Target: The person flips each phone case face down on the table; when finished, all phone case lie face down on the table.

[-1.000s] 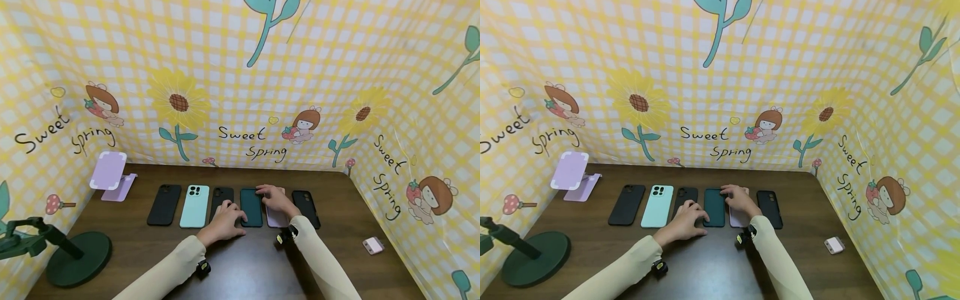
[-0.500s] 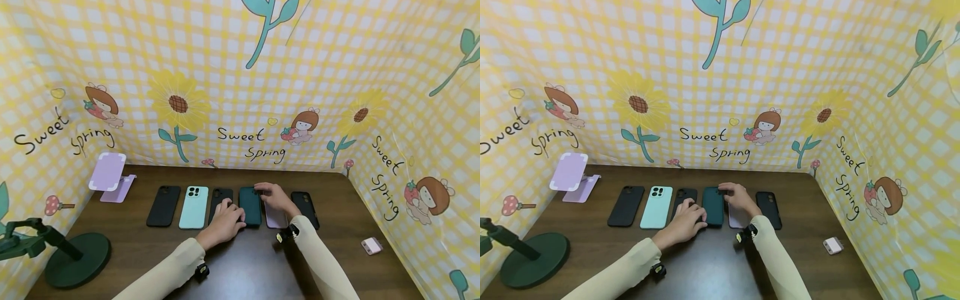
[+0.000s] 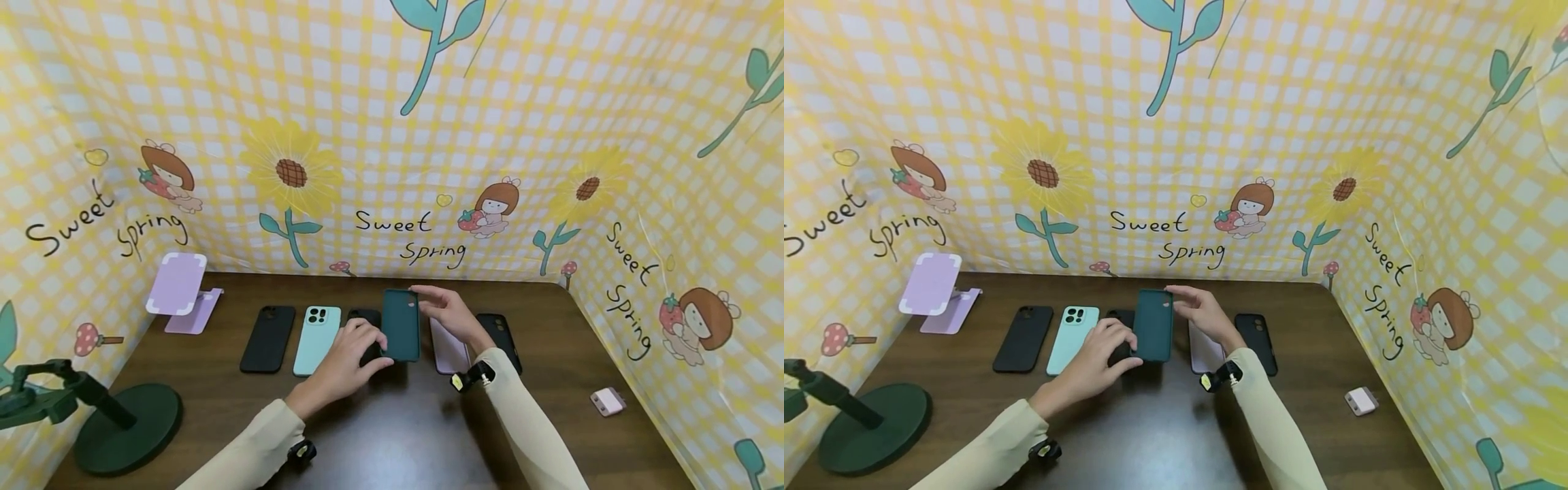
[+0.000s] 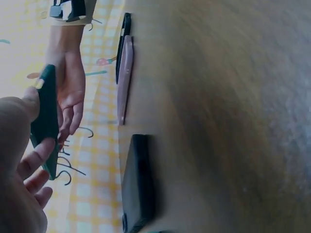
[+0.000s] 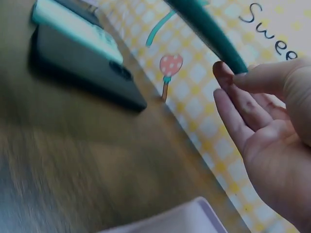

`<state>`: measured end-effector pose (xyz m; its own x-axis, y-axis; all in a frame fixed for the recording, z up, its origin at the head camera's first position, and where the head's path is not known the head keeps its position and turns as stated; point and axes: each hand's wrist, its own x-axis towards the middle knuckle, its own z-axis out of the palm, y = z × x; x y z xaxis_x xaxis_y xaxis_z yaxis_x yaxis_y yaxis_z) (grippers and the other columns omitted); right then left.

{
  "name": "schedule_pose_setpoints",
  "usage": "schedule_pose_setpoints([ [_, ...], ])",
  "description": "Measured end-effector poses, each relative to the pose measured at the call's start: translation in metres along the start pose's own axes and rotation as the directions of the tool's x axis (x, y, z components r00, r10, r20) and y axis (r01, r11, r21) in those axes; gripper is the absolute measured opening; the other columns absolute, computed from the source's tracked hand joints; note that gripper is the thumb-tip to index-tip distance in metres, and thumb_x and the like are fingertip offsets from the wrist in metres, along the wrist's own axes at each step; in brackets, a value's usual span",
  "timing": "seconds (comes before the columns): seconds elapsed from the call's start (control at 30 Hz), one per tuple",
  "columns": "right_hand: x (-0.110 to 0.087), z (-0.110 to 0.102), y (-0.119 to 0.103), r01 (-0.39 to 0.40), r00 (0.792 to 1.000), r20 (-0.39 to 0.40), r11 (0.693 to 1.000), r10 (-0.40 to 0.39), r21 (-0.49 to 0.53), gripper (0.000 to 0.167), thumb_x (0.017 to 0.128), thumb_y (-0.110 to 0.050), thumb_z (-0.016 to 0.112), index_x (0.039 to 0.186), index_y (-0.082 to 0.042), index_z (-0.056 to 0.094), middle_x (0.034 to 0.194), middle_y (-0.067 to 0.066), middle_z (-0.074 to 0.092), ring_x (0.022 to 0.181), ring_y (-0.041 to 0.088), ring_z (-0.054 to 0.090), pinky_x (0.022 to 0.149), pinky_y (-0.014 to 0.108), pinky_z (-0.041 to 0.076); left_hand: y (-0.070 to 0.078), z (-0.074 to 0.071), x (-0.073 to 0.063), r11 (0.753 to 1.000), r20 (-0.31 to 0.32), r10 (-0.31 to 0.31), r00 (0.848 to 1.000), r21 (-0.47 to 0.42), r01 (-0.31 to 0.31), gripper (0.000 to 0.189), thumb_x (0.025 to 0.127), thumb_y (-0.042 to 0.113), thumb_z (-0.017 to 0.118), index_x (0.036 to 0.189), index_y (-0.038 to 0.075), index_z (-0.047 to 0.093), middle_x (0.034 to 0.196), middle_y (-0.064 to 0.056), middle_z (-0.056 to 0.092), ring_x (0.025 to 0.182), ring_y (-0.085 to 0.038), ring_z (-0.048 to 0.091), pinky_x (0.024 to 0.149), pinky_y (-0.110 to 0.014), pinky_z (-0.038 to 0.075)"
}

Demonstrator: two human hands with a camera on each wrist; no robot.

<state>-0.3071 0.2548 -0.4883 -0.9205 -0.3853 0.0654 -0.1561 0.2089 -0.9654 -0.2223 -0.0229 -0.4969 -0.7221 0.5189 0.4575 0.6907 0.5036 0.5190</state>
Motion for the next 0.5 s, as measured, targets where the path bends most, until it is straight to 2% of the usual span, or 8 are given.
schedule_pose_setpoints([
  [0.13,0.002,0.004,-0.005,0.035,0.999,0.014,0.991,-0.038,0.131,0.051,0.105,-0.007,0.057,0.154,-0.005,0.046,0.155,0.021,0.05,0.117,0.006,0.068,0.104,0.039,0.054,0.001,-0.006,0.0,0.999,-0.047,0.047,0.998,-0.018,-0.048,0.021,0.092,0.034,0.078,0.099,0.025,0.06,0.109,0.009,0.066,0.122,-0.02,0.049,0.099,-0.052,0.04],
  [0.23,0.002,0.008,-0.006,0.061,0.997,0.025,0.967,-0.069,0.246,0.053,0.105,-0.008,0.056,0.156,-0.002,0.041,0.159,0.023,0.043,0.12,0.005,0.065,0.098,0.027,0.055,0.002,-0.009,0.001,0.997,-0.053,0.064,0.997,-0.035,-0.066,0.021,0.091,0.034,0.078,0.098,0.025,0.06,0.108,0.01,0.066,0.124,-0.02,0.049,0.1,-0.053,0.04],
  [0.3,0.002,0.011,-0.005,0.072,0.996,0.034,0.949,-0.087,0.306,0.056,0.105,-0.007,0.056,0.157,0.001,0.037,0.158,0.021,0.046,0.121,0.006,0.065,0.095,0.026,0.056,0.003,-0.009,0.002,0.996,-0.052,0.072,0.996,-0.051,-0.074,0.02,0.092,0.034,0.078,0.098,0.025,0.06,0.108,0.01,0.066,0.125,-0.021,0.049,0.101,-0.054,0.039],
  [0.37,0.002,0.014,-0.004,0.079,0.994,0.043,0.935,-0.1,0.346,0.058,0.105,-0.007,0.057,0.157,0.003,0.034,0.154,0.013,0.052,0.122,0.007,0.065,0.094,0.027,0.057,0.004,-0.009,0.002,0.994,-0.054,0.077,0.996,-0.068,-0.08,0.02,0.092,0.033,0.077,0.098,0.025,0.061,0.108,0.01,0.067,0.125,-0.022,0.049,0.103,-0.055,0.039],
  [0.5,0.002,0.017,-0.002,0.094,0.99,0.059,0.92,-0.126,0.381,0.056,0.104,-0.006,0.057,0.155,0.003,0.037,0.144,-0.003,0.061,0.125,0.01,0.065,0.094,0.03,0.058,0.006,-0.009,0.003,0.991,-0.063,0.072,0.995,-0.107,-0.079,0.018,0.094,0.03,0.076,0.099,0.024,0.059,0.107,0.01,0.066,0.126,-0.023,0.05,0.105,-0.056,0.037],
])
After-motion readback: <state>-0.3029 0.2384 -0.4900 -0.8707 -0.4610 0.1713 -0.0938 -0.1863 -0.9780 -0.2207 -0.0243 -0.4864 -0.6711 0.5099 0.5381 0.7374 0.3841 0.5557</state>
